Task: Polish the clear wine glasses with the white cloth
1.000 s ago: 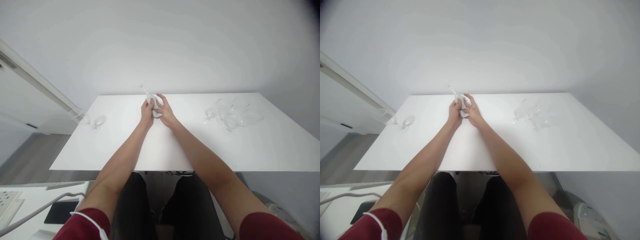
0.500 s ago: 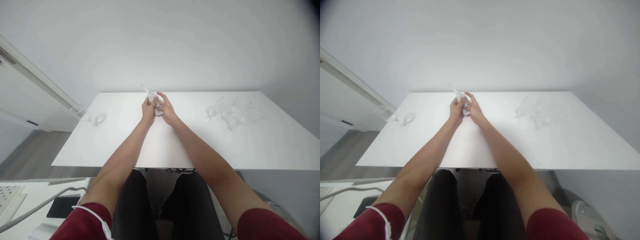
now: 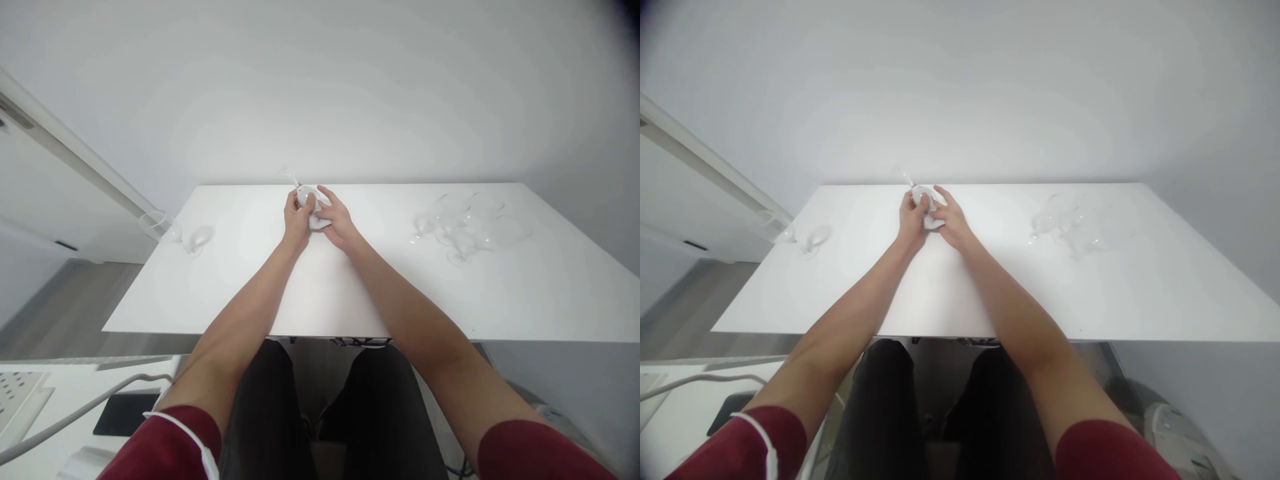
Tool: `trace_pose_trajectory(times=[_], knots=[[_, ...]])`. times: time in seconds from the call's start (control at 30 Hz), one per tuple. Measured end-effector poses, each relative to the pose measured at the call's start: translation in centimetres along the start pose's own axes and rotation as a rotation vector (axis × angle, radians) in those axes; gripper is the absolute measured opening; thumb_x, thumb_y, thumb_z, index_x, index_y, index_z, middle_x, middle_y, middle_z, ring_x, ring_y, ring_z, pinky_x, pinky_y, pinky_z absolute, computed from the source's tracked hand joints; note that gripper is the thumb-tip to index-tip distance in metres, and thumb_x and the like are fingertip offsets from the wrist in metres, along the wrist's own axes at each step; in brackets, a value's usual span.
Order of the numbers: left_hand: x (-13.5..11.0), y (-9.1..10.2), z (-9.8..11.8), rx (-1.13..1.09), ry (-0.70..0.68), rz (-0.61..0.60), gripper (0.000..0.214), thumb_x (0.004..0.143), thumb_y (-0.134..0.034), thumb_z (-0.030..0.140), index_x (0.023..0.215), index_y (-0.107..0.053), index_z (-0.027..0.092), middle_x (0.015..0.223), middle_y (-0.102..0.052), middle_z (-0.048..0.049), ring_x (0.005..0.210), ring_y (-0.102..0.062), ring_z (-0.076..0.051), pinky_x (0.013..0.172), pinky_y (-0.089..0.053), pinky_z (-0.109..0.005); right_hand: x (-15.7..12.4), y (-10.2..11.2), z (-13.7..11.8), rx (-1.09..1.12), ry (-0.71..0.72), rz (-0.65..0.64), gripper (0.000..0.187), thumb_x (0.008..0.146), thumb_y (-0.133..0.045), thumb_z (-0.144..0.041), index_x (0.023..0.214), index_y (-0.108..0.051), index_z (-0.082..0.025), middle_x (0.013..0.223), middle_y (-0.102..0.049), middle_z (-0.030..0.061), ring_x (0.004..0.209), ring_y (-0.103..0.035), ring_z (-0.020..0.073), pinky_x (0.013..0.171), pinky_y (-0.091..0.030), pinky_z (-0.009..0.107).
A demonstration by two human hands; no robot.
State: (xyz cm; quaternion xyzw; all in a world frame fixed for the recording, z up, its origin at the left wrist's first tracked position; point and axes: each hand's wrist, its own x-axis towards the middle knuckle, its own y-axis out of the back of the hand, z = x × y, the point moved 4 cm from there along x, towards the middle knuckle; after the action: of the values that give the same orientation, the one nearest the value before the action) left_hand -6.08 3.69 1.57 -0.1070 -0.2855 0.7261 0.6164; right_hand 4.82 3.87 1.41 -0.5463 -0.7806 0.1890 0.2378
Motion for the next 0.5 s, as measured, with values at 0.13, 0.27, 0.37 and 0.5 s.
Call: trace_pose_trajectory(times=[0.13, 0.27, 0.37, 0.5], knots=[[-0.3, -0.5, 0.7, -0.037, -0.005, -0.059, 0.044, 0.077, -0.094, 0.036, 0.113, -0.071, 0.027, 0.104, -0.071, -0.0024, 0.099, -0.070, -0.018, 0.090, -0.054, -0.029, 0.4, 0.9, -0.5, -0.032, 0.056, 0.013, 0.077, 0.065, -0.099, -0.036, 0.132, -0.060, -0.031, 0.115, -0.077, 0.0041, 0.106, -0.076, 0.0258, 0.088, -0.066, 0.040], [-0.6, -1.3, 1.0, -0.056, 0.060, -0.151, 0.035, 0.084, -0.086, 0.027, 0.117, -0.072, 0.025, 0.116, -0.074, -0.0051, 0.114, -0.071, -0.021, 0.096, -0.054, -0.031, 0.9, 2.7, -1.8, -0.033, 0.209, 0.148, 0.064, 0.069, -0.097, -0.051, 0.118, -0.062, -0.030, 0.102, -0.076, 0.0009, 0.094, -0.075, 0.0234, 0.079, -0.064, 0.036], [-0.5, -1.5, 0.3, -0.098, 0.217, -0.153, 0.020, 0.094, -0.074, 0.033, 0.110, -0.072, 0.022, 0.099, -0.075, -0.0052, 0.101, -0.074, -0.020, 0.086, -0.057, -0.029, 0.9, 3.9, -2.9, 0.000, 0.325, 0.239, 0.052, 0.075, -0.090, -0.057, 0.108, -0.061, -0.030, 0.091, -0.071, -0.0024, 0.084, -0.072, 0.0191, 0.074, -0.061, 0.031], [-1.2, -1.8, -0.9, -0.102, 0.561, -0.262, 0.043, 0.099, -0.064, 0.060, 0.091, -0.067, 0.018, 0.063, -0.060, 0.0002, 0.054, -0.062, -0.014, 0.049, -0.048, -0.024, 0.7, 4.2, -3.6, -0.070, 0.391, 0.271, 0.043, 0.076, -0.089, -0.055, 0.096, -0.061, -0.029, 0.077, -0.061, -0.0050, 0.070, -0.063, 0.0148, 0.065, -0.055, 0.027]])
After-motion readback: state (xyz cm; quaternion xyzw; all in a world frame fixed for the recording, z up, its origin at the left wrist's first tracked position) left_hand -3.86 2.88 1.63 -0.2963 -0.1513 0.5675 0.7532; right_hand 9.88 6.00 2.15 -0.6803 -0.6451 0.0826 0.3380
